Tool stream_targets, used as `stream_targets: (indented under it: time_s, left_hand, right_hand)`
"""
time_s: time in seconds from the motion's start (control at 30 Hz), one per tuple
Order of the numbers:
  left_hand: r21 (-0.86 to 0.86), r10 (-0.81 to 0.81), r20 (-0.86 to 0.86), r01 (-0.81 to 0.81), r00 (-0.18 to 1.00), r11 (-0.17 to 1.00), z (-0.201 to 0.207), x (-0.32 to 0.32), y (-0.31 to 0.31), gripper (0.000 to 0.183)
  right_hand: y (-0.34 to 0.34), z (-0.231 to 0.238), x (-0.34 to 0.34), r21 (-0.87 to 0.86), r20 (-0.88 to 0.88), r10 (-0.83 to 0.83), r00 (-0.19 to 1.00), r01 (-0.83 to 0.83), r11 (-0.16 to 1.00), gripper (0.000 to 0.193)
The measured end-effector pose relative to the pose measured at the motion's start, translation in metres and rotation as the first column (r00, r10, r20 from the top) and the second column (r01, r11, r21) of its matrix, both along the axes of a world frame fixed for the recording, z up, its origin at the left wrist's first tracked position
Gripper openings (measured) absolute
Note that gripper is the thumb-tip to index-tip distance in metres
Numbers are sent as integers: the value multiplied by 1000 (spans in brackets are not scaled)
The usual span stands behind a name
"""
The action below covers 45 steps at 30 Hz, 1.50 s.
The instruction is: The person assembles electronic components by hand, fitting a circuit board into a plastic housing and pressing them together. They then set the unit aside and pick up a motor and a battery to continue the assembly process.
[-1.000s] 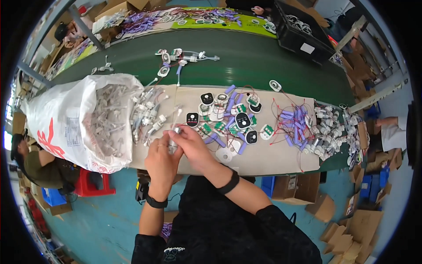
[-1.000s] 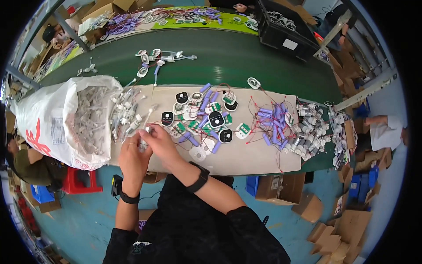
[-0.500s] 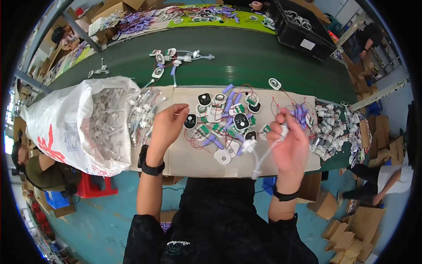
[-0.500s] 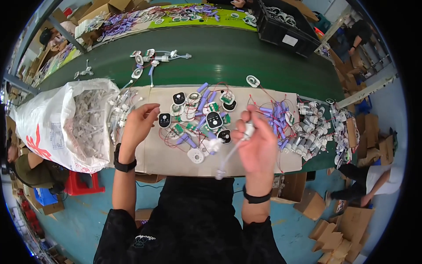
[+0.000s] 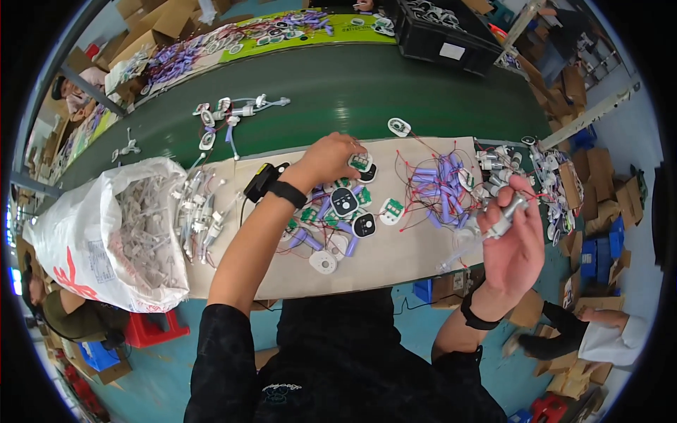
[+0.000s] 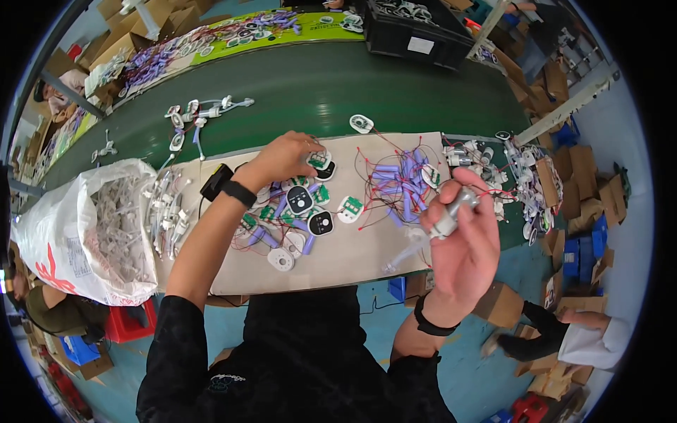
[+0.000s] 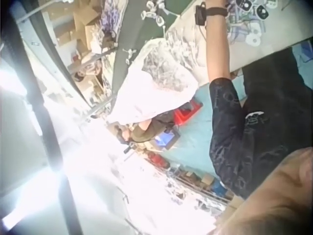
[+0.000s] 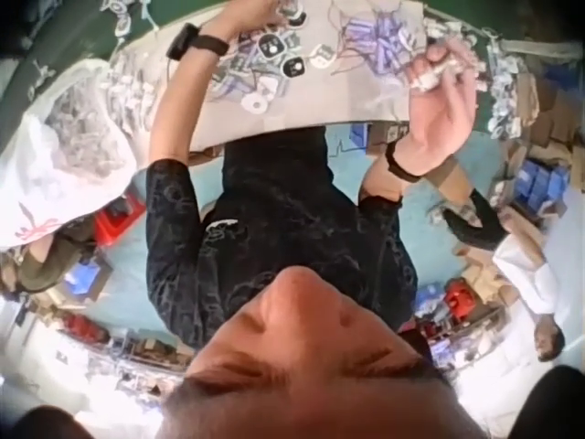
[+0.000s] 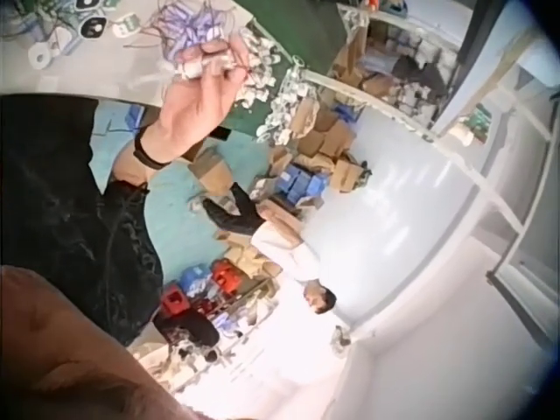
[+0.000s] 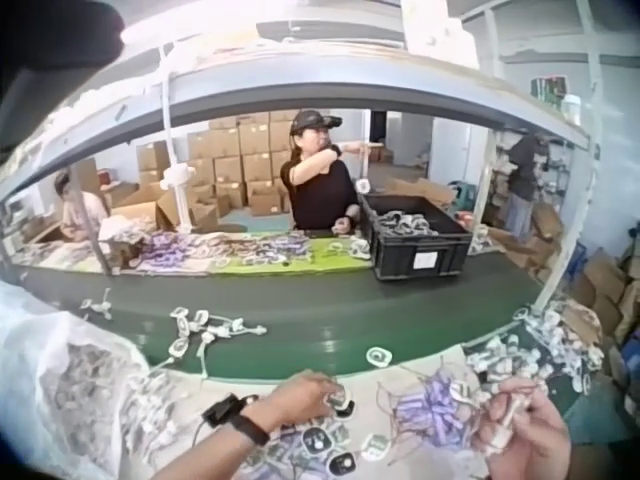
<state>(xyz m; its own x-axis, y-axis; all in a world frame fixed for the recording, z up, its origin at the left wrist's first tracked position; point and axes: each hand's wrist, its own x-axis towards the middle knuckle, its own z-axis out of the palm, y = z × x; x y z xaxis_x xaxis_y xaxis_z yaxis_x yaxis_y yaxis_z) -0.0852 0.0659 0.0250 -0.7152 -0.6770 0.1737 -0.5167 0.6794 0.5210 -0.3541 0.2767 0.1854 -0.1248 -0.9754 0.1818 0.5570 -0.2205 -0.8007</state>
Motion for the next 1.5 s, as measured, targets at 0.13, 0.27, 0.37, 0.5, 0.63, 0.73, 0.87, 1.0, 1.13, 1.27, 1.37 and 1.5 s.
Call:
stream_targets:
  time_s: [0.13, 0.27, 0.37, 0.5, 0.63, 0.73, 0.87, 1.0, 1.13, 1.27, 1.37, 1.5]
  left_hand:
    - [4, -137, 125, 138, 983, 990, -13, -3, -24, 36]
    - [-47, -97, 4, 97, 995, 994, 19, 14, -39, 29]
    - [118, -1, -69, 10, 998, 993, 74, 21, -42, 29]
    - [513, 140, -134, -52, 981, 857, 149, 40, -27, 33]
    - [540, 157, -270, 14, 950, 841, 172, 44, -31, 31]
    - [488, 144, -274, 8, 951, 873, 186, 43, -37, 31]
    - [357, 142, -336, -14, 931, 934, 194, 42, -54, 30]
    - [178, 148, -308, -96, 940, 979, 194, 28, -82, 30]
    - [271, 207, -512, -72, 834, 960, 190, 22, -97, 31]
    - [121, 198, -340, -166, 919, 979, 182, 24, -113, 32]
    - [67, 298, -271, -291, 915, 954, 170, 16, -130, 32]
    - [-84, 366, -380, -426, 849, 901, 168, 13, -154, 30]
  right_hand:
    - [1, -7, 3, 80, -98, -64, 993, 72, 994, 47]
    - [-2, -4, 4, 110, -113, -60, 992, 72, 991, 46]
    - [-9, -9, -4, 62, -153, -18, 988, 27, 998, 43]
    - [-22, -9, 4, 52, -132, 33, 991, -26, 998, 42]
    - [-39, -1, 13, 64, -155, 45, 987, -36, 997, 40]
    - [-53, 11, 13, 30, -236, 44, 971, -38, 999, 40]
    - [-64, 21, 17, 4, -315, 42, 948, -43, 999, 41]
    - [-72, 18, 18, 14, -315, 43, 948, -40, 999, 39]
    - [-73, 8, 16, 47, -342, 60, 938, -47, 998, 36]
    - [-82, 5, 22, 79, -345, 90, 934, -66, 995, 34]
    - [-89, 6, 21, 92, -371, 90, 924, -60, 994, 34]
    - [-93, 8, 19, 115, -409, 80, 909, -36, 993, 34]
